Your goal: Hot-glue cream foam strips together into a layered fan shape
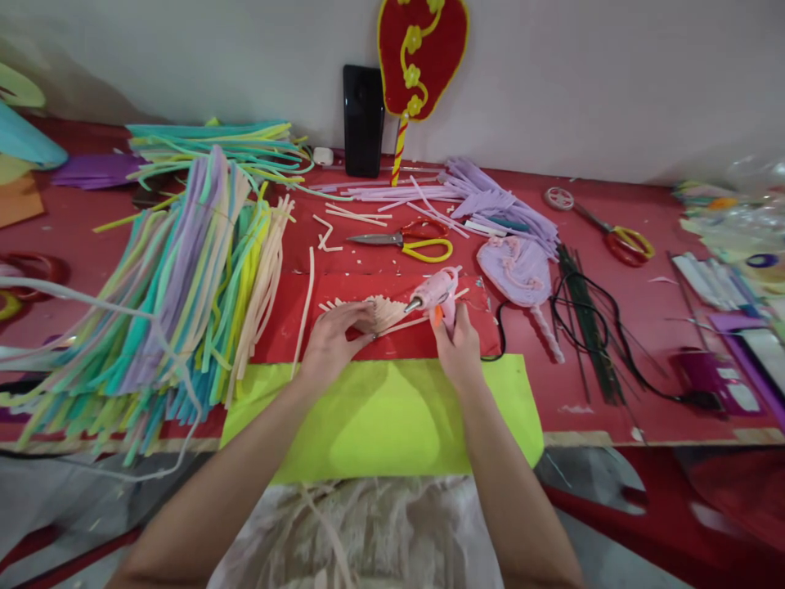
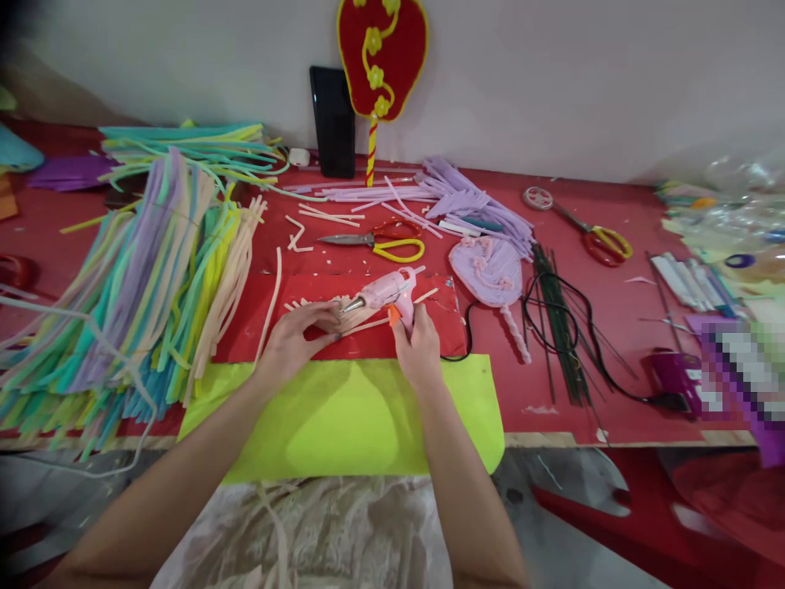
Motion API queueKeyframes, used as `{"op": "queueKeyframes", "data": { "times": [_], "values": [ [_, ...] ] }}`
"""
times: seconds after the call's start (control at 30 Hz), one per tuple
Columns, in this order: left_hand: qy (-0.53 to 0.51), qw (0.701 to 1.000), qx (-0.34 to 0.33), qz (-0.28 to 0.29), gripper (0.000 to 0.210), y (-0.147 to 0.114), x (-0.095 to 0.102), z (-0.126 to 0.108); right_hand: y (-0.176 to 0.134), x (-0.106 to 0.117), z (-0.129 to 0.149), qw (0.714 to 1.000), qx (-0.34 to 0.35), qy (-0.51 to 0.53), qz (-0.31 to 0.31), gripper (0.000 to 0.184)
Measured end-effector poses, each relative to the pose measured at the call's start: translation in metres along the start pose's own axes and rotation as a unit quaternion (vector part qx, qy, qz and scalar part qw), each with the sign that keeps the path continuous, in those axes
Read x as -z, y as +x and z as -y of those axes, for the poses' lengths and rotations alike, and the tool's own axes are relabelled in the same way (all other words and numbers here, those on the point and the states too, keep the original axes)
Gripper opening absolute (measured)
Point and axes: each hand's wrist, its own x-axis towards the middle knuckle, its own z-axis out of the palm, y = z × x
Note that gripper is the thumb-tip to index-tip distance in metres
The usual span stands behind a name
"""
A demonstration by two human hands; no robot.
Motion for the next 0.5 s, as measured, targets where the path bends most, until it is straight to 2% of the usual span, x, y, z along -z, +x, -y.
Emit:
{"op": "queueKeyframes", "data": {
  "times": [0.2,0.4,0.5],
  "values": [
    [0.02,1.0,-0.003,0.014,0.016,0.002,0.003,-0.007,-0.005,0.005,-0.001,1.0,0.004,-0.009,-0.002,0.019],
    [0.043,0.999,0.006,0.02,0.012,0.002,0.004,-0.008,-0.016,0.008,-0.007,0.996,0.055,-0.065,-0.038,0.01],
    [0.057,0.998,0.016,0.027,0.014,0.003,0.004,-0.005,-0.021,0.007,-0.008,0.994,0.077,-0.064,-0.041,0.014]
  ]
}}
